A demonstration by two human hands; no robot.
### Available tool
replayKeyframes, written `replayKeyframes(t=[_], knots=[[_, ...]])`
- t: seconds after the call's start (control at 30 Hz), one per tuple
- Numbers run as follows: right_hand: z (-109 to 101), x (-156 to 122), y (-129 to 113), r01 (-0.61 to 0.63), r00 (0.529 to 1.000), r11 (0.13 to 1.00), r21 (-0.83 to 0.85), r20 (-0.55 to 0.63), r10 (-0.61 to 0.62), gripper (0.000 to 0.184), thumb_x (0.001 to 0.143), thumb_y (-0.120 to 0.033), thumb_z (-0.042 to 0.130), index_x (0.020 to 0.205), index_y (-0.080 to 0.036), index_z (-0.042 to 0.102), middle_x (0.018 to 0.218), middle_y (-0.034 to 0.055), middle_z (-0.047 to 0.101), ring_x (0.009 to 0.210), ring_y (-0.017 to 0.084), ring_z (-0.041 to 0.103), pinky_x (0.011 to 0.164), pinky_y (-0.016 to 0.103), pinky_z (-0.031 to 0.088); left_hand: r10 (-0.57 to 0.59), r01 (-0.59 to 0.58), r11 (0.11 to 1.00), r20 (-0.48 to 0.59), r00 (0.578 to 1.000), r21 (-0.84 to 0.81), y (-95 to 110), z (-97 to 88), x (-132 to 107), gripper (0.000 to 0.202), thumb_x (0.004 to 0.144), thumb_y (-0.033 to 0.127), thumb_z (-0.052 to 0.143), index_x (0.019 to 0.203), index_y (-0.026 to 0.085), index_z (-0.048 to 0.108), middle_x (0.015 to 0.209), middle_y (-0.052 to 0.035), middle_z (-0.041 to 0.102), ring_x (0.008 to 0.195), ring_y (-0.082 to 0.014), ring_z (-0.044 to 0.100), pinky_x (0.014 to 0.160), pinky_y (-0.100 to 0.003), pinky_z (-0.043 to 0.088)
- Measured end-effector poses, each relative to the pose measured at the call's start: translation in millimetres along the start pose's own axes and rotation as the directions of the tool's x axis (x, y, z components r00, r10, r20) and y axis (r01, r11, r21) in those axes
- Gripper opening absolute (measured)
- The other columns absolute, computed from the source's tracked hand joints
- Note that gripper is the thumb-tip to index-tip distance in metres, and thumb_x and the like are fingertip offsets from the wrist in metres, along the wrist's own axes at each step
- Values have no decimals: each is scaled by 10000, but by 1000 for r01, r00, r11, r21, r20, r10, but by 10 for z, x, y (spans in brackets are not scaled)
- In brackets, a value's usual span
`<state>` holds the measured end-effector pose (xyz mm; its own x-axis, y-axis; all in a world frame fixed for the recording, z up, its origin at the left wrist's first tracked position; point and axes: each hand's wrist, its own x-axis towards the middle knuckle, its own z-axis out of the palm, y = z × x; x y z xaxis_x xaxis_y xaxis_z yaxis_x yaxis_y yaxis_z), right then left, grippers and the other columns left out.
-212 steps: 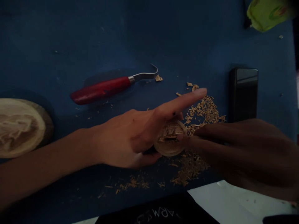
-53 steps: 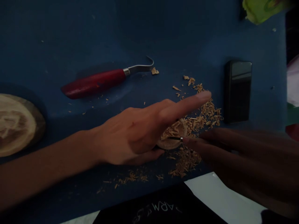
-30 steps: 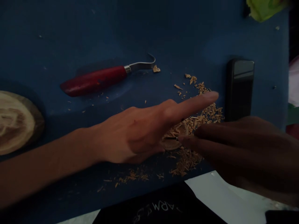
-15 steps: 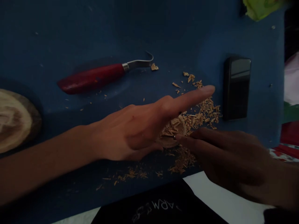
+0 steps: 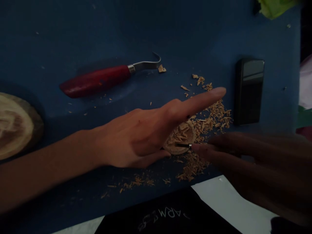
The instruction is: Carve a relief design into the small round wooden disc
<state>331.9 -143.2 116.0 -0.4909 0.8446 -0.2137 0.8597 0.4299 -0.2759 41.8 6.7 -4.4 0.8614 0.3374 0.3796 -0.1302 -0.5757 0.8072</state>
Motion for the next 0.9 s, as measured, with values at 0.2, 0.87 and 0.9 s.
replayKeyframes(t=[0.2,0.87,0.9], knots=[[4,68,34,116,993,993,27,4,-116,535,1099,27,444,1498,-283,623,1111,9,826,751,178,719,625,382,440,4,-3,1000,-42,999,23,-58,32,-17,835,1264,625,611,1975,296,323,1575,-115,811,1359,-328,905,1120,-525,797],[84,15,122,40,999,986,-165,-30,-46,374,1266,-108,397,1562,-237,586,1164,40,799,721,142,697,597,317,394,74,-76,997,41,996,34,59,-13,100,786,1212,160,594,1942,291,336,1713,-78,789,1561,-262,809,1223,-422,783],[88,9,124,27,999,985,-171,-40,-34,412,1247,-78,394,1577,-236,584,1171,40,805,724,147,700,598,323,393,63,-64,996,26,998,57,71,-18,99,756,1243,210,608,1942,315,339,1714,-61,791,1540,-260,818,1189,-430,797]])
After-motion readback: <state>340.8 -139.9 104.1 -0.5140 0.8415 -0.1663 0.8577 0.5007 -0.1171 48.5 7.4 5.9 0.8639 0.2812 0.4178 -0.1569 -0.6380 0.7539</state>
